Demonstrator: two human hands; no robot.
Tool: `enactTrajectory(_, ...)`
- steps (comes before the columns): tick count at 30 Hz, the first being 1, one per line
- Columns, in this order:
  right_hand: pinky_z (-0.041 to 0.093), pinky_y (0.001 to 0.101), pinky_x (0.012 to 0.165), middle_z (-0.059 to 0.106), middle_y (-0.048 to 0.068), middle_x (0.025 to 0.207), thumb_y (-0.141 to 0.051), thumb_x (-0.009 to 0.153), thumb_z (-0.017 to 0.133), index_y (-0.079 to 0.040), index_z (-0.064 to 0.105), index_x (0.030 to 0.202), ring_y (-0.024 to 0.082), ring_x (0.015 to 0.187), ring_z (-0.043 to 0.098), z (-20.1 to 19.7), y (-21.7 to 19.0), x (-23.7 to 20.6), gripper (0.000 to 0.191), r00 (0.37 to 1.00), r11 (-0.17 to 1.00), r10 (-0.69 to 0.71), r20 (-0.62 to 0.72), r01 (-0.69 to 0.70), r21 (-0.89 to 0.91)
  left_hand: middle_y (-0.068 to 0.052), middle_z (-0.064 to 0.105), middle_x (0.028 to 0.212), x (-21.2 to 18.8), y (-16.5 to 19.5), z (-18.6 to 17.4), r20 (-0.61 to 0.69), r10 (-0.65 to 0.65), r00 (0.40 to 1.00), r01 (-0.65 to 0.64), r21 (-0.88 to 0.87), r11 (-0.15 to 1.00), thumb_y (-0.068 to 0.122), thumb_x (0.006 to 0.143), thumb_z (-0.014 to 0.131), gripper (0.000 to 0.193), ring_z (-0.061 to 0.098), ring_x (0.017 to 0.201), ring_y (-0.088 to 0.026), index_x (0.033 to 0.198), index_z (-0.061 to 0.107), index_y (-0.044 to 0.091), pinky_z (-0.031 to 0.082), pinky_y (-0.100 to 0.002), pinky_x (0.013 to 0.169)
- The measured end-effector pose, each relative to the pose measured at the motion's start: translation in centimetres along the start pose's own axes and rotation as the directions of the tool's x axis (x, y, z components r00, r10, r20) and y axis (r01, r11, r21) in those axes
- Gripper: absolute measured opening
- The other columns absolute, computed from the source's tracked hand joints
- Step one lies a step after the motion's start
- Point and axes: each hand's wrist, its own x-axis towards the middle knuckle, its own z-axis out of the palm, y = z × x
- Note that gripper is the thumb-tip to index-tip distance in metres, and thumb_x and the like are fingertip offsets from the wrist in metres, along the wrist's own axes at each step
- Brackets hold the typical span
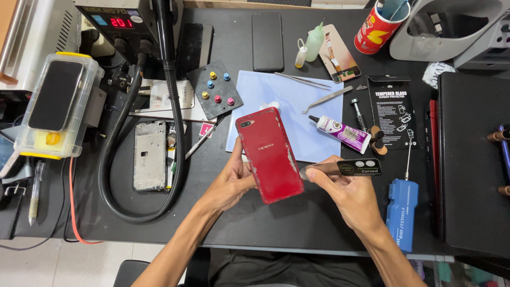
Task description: The person uses a heat gun to apply heat to the back of a red smartphone while holding a metal pry tool against the device. They then use the pry tool to separate the back cover from the phone's frame.
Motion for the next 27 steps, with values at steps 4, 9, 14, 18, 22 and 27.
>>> enactTrajectory(4, 0.055, 0.0313, 0.08, 0.075, 0.011, 0.088, -0.001, 0.087, 0.075, 0.006, 0.075, 0.093, 0.015, 0.083, 0.069, -0.1, 0.2, 0.3, 0.009, 1.0, 1.0, -0.01, 0.023, 0.011, -0.027, -0.018, 0.067, 0.122, 0.0, 0.4, 0.0, 0.017, -0.006, 1.0, 0.006, 0.015, 1.0, 0.0, 0.096, 0.068, 0.112, 0.069, 0.098, -0.02, 0.168, -0.015, 0.024, 0.058, -0.038, 0.084)
enactTrajectory(9, 0.055, 0.0326, 0.081, 0.074, 0.012, 0.089, -0.001, 0.09, 0.074, 0.007, 0.076, 0.096, 0.017, 0.084, 0.068, 0.2, 0.7, 0.3, 0.01, 1.0, 0.997, 0.023, -0.015, -0.021, 0.072, -0.015, 0.067, 0.122, 0.0, 0.2, 0.6, -0.032, 0.01, 0.999, -0.011, -0.019, 1.0, -0.004, 0.094, 0.065, 0.114, 0.068, 0.096, -0.018, 0.164, -0.018, 0.03, 0.057, -0.036, 0.083)
enactTrajectory(14, 0.058, 0.0341, 0.086, 0.073, 0.01, 0.098, -0.002, 0.091, 0.074, 0.004, 0.068, 0.105, 0.016, 0.09, 0.07, 0.9, 1.1, 0.1, 0.017, 0.991, 0.981, 0.03, -0.132, -0.003, 0.196, -0.017, 0.067, 0.12, 0.3, 0.0, 1.5, -0.081, 0.096, 0.992, -0.097, 0.0, 0.995, -0.01, 0.093, 0.063, 0.108, 0.071, 0.097, -0.021, 0.167, -0.01, 0.023, 0.059, -0.037, 0.081)
enactTrajectory(18, 0.06, 0.0364, 0.087, 0.073, 0.01, 0.099, -0.007, 0.093, 0.071, 0.003, 0.068, 0.104, 0.017, 0.091, 0.073, 0.9, 1.7, 0.4, 0.015, 0.988, 0.955, 0.117, -0.097, -0.085, 0.286, -0.02, 0.068, 0.12, 0.7, 0.6, 1.5, -0.074, 0.082, 0.994, -0.08, 0.032, 0.996, -0.008, 0.094, 0.061, 0.105, 0.072, 0.099, -0.023, 0.166, -0.01, 0.02, 0.06, -0.04, 0.084)
enactTrajectory(22, 0.058, 0.0357, 0.09, 0.075, 0.012, 0.1, -0.009, 0.095, 0.069, 0.005, 0.072, 0.103, 0.018, 0.093, 0.073, 0.6, 2.4, 0.9, 0.016, 0.99, 0.964, 0.114, -0.085, -0.09, 0.249, -0.017, 0.066, 0.124, 0.9, 1.1, 1.0, -0.061, -0.003, 0.998, 0.008, 0.097, 0.995, -0.004, 0.093, 0.06, 0.106, 0.072, 0.101, -0.02, 0.163, -0.014, 0.023, 0.06, -0.04, 0.089)
enactTrajectory(27, 0.058, 0.0369, 0.089, 0.074, 0.014, 0.099, -0.01, 0.101, 0.068, 0.006, 0.071, 0.103, 0.021, 0.09, 0.073, -1.9, 1.1, 1.8, 0.016, 0.989, 0.975, -0.007, -0.146, 0.039, 0.221, -0.019, 0.068, 0.12, 0.1, 3.0, 0.1, -0.016, -0.066, 0.998, 0.068, 0.351, 0.934, -0.004, 0.092, 0.059, 0.093, 0.068, 0.091, -0.019, 0.167, 0.007, 0.015, 0.056, -0.035, 0.08)
